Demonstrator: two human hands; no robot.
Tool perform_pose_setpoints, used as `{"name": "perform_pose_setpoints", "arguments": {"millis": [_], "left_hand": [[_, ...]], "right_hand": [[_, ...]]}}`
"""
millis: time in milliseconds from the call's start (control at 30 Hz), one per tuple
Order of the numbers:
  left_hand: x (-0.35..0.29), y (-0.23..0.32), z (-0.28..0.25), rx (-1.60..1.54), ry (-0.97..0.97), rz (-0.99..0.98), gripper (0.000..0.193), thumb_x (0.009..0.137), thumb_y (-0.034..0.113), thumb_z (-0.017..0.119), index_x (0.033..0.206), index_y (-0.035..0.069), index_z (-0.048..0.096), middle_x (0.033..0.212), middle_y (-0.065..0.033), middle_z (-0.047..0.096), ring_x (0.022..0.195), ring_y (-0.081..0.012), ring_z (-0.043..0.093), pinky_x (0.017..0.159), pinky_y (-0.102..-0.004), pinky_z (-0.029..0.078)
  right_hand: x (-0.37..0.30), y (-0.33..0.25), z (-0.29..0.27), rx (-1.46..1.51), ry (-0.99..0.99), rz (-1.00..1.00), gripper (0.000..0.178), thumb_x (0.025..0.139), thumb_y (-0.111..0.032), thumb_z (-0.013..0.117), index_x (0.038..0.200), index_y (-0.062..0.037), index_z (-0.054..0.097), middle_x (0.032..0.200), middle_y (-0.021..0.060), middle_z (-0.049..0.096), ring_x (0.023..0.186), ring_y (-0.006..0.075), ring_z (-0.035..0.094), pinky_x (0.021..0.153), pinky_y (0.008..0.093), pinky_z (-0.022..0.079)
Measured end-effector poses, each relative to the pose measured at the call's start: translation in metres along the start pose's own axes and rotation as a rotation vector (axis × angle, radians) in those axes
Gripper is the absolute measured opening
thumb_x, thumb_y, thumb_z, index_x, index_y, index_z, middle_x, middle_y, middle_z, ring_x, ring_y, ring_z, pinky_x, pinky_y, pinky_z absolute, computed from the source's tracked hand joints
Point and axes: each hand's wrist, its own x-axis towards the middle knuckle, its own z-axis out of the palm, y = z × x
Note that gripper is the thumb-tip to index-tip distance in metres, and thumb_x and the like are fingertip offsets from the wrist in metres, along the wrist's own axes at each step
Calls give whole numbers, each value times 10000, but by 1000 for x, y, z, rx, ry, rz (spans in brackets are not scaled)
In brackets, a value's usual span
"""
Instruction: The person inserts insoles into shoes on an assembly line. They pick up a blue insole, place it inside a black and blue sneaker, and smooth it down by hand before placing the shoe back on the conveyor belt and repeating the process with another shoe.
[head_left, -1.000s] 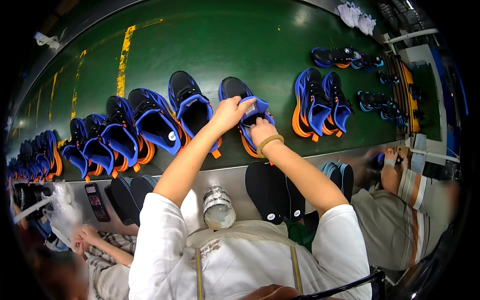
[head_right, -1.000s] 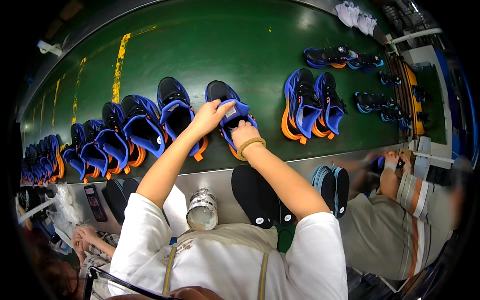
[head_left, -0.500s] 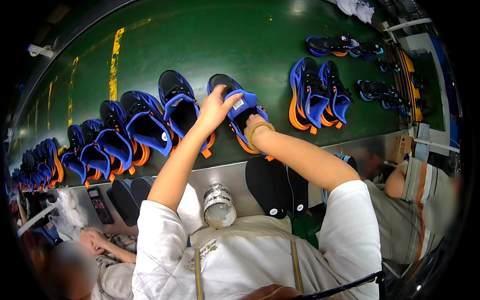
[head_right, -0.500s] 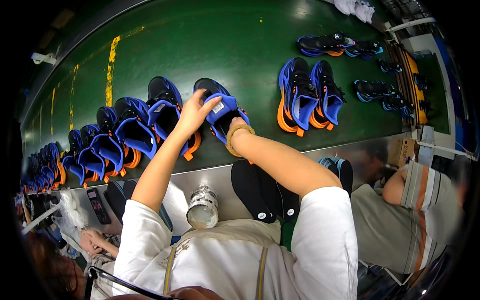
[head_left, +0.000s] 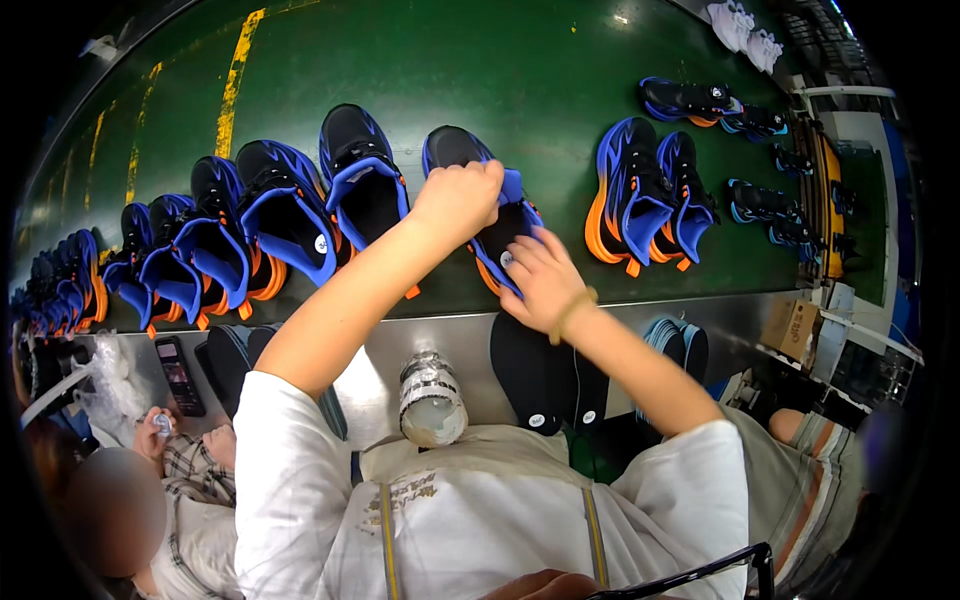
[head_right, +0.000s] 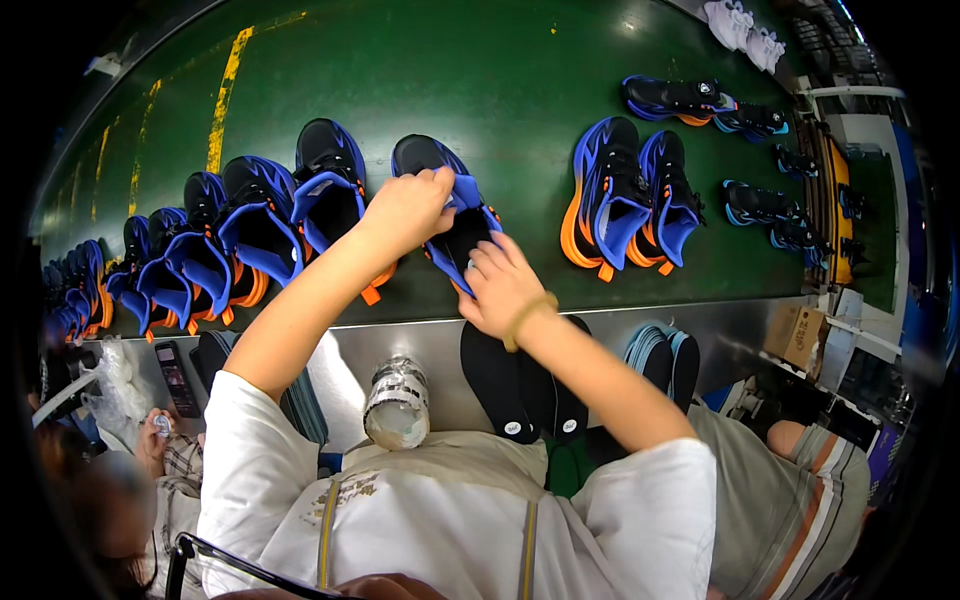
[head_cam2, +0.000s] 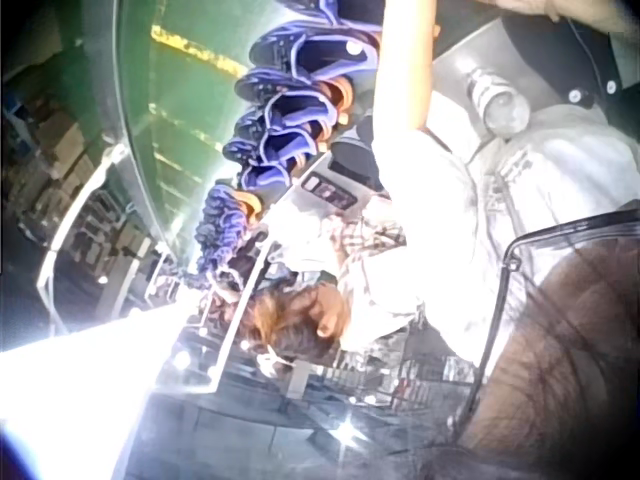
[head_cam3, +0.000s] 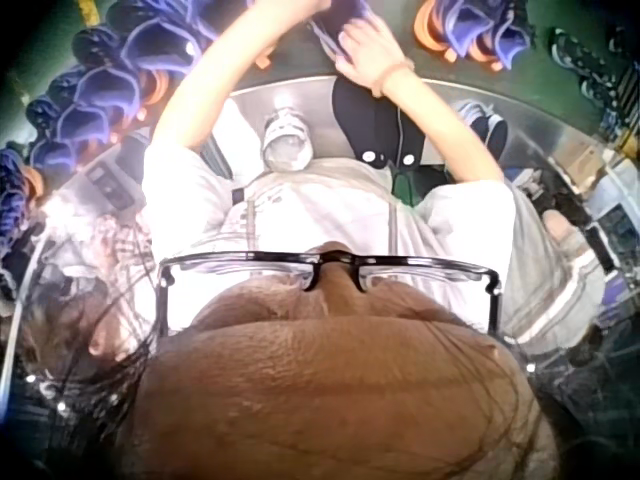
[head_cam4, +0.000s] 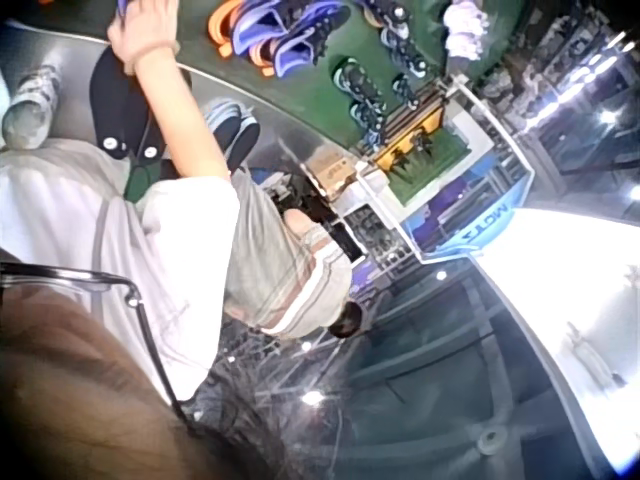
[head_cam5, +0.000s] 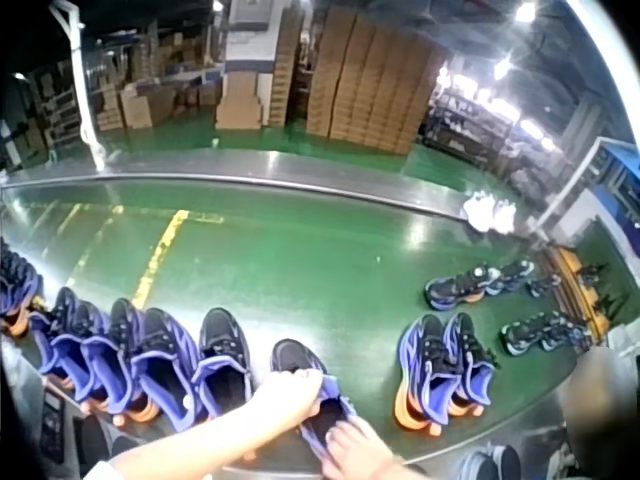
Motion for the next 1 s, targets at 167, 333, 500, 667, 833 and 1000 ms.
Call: {"name": "perform_pose_setpoints", "arguments": {"millis": [167, 333, 500, 667, 833, 1000], "left_hand": [[-26, 15, -4, 156, 93, 57, 172, 637, 159, 577, 633, 55, 440, 558, -84, 506, 471, -227, 534, 461, -321, 429], [-41, 20, -11, 354, 82, 132, 150, 602, 176, 563, 630, 77, 454, 547, -46, 486, 488, -186, 516, 469, -298, 379], [-3, -9, -2, 459, -64, 8, 146, 646, 183, 544, 659, 51, 481, 592, -93, 543, 582, -220, 569, 521, -328, 429], [5, -27, -29, -49, -272, -122, 202, 706, 193, 485, 721, -8, 497, 689, -182, 564, 658, -310, 569, 599, -373, 440], [-12, -43, -48, -876, 39, -410, 206, 783, 178, 407, 788, -7, 498, 561, -48, 458, 544, -156, 459, 501, -273, 376], [-11, -25, -90, -1559, 351, -631, 142, 768, 122, 402, 742, 31, 508, 658, -41, 485, 393, -70, 266, 402, -220, 242]], "right_hand": [[-76, -20, 46, 333, 489, 242, 231, 692, -71, 609, 909, -3, 570, 1087, 204, 464, 974, 368, 467, 860, 443, 354], [-76, -37, 69, 494, 601, 181, 291, 705, -17, 592, 992, -2, 548, 1108, 259, 442, 986, 375, 477, 839, 373, 394], [-32, -30, 49, 495, 649, 204, 281, 739, -80, 551, 1013, -28, 518, 1044, 222, 479, 887, 373, 492, 793, 397, 411], [-63, -40, 48, 365, 535, 322, 409, 709, -165, 581, 1087, -68, 459, 1123, 177, 414, 981, 352, 426, 852, 416, 342], [-147, -58, 92, 202, 231, 529, 526, 589, -310, 670, 1040, -129, 469, 1062, 133, 405, 1015, 302, 368, 871, 417, 278], [-179, -69, 99, 233, 149, 643, 616, 544, -339, 695, 1052, -102, 439, 1014, 125, 416, 929, 287, 386, 832, 406, 285]]}}
